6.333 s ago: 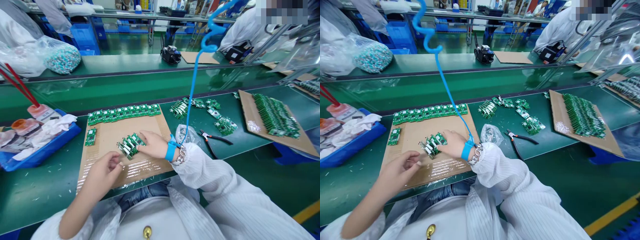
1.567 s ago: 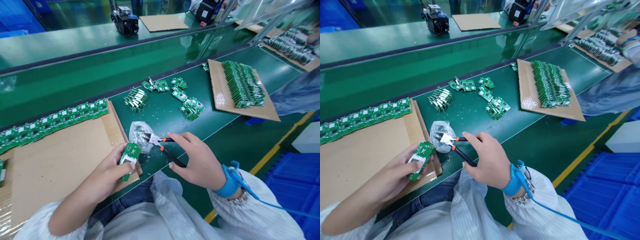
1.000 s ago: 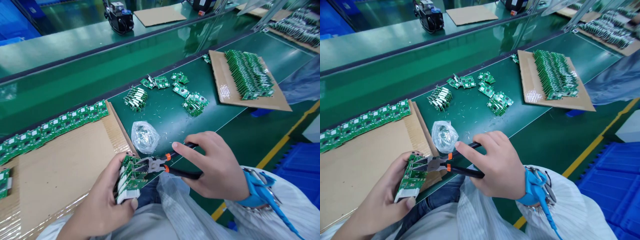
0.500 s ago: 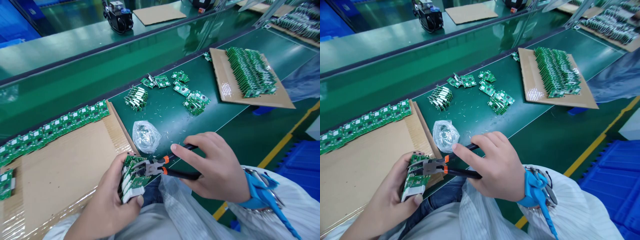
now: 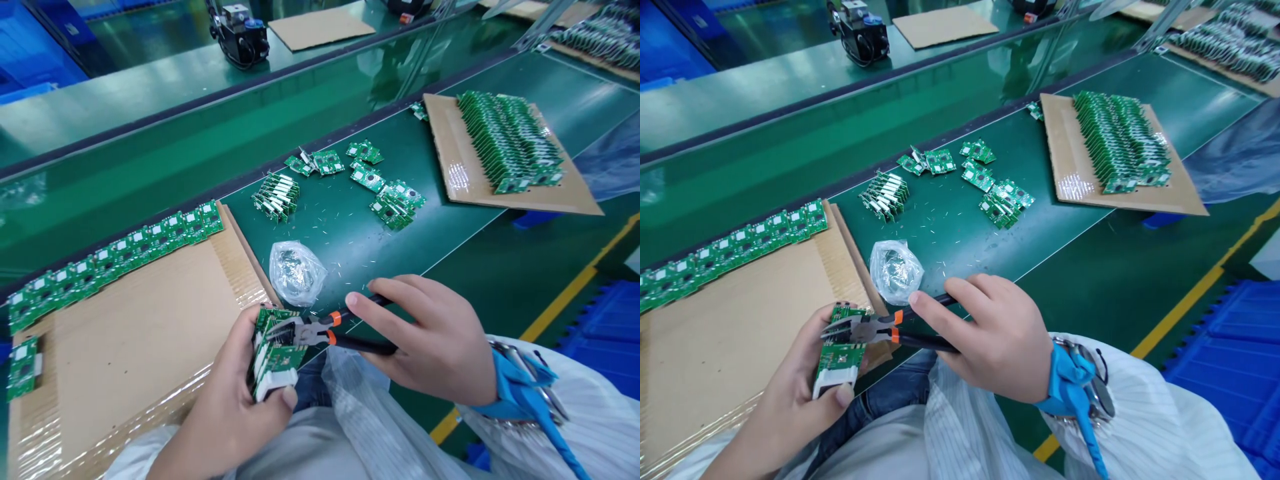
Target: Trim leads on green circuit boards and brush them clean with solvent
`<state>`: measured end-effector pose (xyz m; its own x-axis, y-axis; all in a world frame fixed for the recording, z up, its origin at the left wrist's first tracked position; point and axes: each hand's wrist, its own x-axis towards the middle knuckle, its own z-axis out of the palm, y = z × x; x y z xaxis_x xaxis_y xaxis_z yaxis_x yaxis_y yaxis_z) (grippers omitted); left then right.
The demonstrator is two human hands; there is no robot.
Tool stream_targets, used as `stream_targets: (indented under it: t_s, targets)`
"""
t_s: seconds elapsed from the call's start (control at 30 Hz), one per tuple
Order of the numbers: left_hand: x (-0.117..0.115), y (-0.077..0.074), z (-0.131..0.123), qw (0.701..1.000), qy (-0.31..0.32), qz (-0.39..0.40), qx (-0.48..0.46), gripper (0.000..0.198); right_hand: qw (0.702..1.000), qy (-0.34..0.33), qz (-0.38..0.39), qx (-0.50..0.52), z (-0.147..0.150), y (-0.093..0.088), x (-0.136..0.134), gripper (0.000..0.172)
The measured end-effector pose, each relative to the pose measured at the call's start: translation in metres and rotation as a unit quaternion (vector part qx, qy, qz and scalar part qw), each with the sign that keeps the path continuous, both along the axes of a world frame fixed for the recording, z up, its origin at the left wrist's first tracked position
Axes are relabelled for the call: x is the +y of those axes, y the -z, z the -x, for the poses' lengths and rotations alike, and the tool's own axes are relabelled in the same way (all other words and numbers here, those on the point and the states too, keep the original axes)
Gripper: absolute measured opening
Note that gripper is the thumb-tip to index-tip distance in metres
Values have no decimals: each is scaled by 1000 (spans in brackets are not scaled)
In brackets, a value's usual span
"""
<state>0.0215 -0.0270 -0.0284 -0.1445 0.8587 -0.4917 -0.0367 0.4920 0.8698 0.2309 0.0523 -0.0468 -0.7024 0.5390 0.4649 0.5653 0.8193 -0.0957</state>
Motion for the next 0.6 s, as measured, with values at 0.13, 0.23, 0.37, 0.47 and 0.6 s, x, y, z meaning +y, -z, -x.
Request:
stream_targets:
  t_s: [0.13,0.23,0.37,0.47,0.6]
  targets:
    - [0,0,-4,1000,-13,3,2,57,1000,-4,-4,6,1,1,0,36]
    - [0,2,-6,1000,-14,-5,20,53,1000,-1,9,-5,1,1,-1,34]
    - [1,2,-9,998,-26,-24,46,46,999,15,27,-22,4,2,-3,35]
    - [2,1,-11,998,-21,-19,63,41,998,19,52,-25,5,5,-4,39]
    - [4,5,-9,999,-17,-11,50,40,996,14,82,-14,6,6,-3,38]
